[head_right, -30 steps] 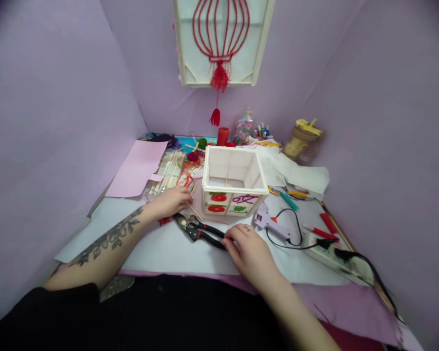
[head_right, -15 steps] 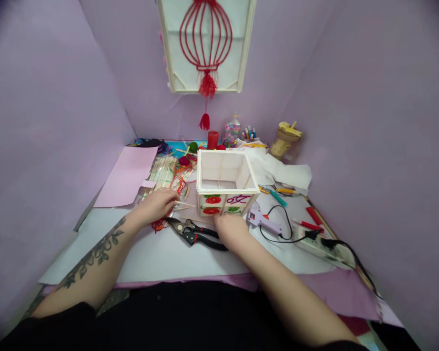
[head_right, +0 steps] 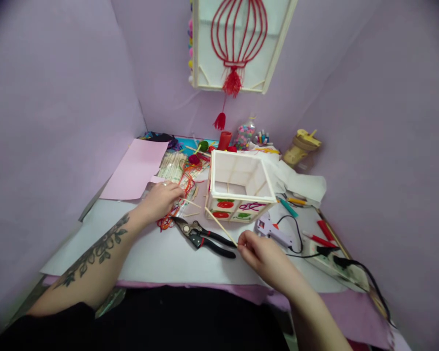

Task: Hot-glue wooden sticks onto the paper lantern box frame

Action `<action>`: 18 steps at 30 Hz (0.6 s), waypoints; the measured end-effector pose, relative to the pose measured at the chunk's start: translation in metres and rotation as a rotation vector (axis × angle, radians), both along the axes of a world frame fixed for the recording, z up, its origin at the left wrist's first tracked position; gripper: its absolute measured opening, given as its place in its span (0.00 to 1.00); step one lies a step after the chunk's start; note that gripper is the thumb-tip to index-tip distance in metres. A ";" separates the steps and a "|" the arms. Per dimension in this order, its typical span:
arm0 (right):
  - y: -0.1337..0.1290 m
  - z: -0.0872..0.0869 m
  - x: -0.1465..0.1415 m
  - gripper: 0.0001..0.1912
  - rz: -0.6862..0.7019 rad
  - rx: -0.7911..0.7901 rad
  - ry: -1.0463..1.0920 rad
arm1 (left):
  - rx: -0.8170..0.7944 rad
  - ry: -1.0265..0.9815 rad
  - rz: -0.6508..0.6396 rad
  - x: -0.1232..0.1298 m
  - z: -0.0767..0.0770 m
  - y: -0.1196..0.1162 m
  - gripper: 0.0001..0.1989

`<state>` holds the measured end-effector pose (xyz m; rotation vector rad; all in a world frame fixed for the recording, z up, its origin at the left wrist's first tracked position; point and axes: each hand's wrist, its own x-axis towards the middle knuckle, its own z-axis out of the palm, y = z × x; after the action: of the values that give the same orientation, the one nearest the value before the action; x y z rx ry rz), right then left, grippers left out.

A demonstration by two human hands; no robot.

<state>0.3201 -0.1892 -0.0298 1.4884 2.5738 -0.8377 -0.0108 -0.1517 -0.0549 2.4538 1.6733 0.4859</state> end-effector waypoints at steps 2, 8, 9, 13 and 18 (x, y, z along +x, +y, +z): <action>-0.007 -0.001 0.002 0.11 -0.060 -0.134 0.270 | 0.001 -0.025 -0.008 0.005 0.002 -0.003 0.15; -0.019 0.007 -0.032 0.07 -0.023 -0.286 0.510 | -0.276 -0.447 -0.139 0.042 0.050 -0.044 0.09; -0.018 0.011 -0.040 0.06 0.006 -0.270 0.518 | -0.424 -0.567 -0.200 0.049 0.059 -0.051 0.10; -0.012 0.026 -0.058 0.05 0.026 -0.228 0.596 | -0.558 -0.823 -0.159 0.070 0.083 -0.053 0.13; 0.001 0.044 -0.047 0.09 -0.035 -0.106 0.704 | -0.526 -0.843 -0.302 0.086 0.100 -0.027 0.07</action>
<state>0.2729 -0.1882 0.0141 1.3879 2.8709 -1.7348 0.0755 -0.1789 0.0450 1.6983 0.9115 0.7674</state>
